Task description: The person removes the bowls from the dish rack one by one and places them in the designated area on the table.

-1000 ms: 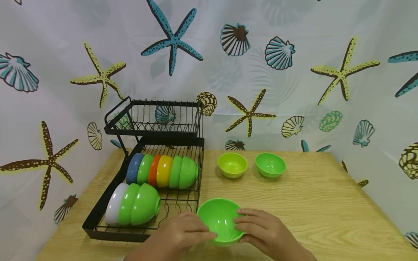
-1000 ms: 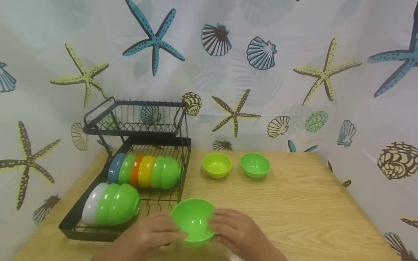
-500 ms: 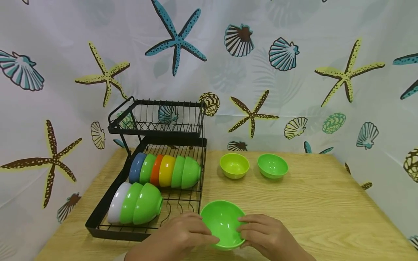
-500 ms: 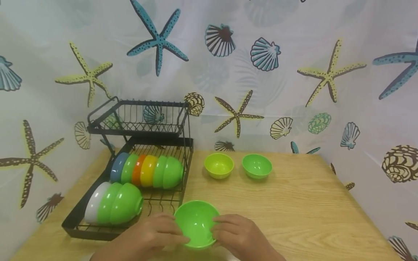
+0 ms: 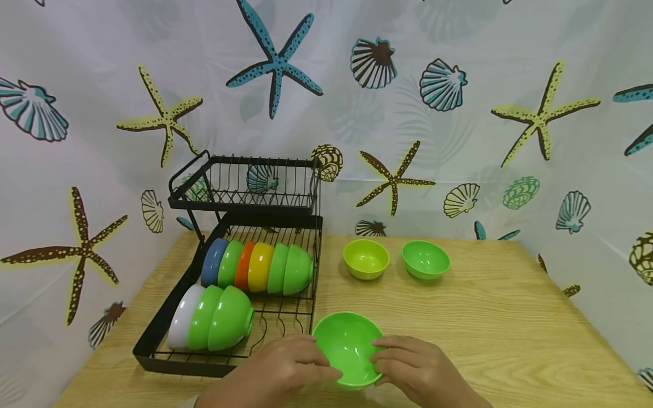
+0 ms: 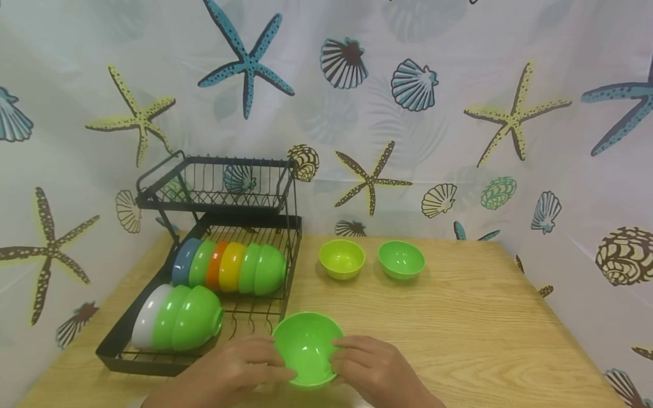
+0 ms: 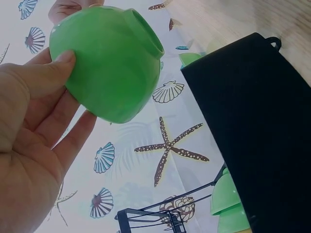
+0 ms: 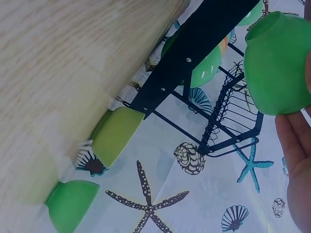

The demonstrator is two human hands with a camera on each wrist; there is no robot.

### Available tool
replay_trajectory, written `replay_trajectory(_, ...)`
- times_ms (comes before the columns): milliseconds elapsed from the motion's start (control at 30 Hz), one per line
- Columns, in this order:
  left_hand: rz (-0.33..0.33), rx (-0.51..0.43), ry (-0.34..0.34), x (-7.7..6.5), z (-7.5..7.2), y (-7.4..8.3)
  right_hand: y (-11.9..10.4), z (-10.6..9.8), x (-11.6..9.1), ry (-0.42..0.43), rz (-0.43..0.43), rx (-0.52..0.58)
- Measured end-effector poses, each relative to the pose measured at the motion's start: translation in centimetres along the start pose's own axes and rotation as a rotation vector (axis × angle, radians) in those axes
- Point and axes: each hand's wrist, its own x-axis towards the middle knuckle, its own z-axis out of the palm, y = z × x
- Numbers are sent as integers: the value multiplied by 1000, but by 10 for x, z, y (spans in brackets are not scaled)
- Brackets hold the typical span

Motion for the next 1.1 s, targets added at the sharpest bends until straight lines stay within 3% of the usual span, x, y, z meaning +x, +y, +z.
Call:
replay_trajectory(167, 4, 38, 55, -2, 2, -2, 2, -1, 0, 0, 2, -18)
replay_trajectory(367, -33, 134, 122, -5, 2, -5, 1, -1, -3, 12, 63, -17)
replay_trajectory(433, -95, 154, 124, -7, 0, -6, 2, -1, -4, 21, 77, -16)
replay_trajectory(600, -324, 159, 79, -13, -7, -7, 8, -4, -8, 25, 135, -11)
replay_trajectory(700, -411, 144, 43, -18, -9, -9, 15, -9, -12, 25, 181, -52)
replay_trajectory(833, -467, 125, 14, -23, -8, -13, 27, -15, -17, 34, 241, -122)
replay_trajectory(1100, -487, 136, 26, -34, -6, -18, 54, -24, -28, 22, 364, -282)
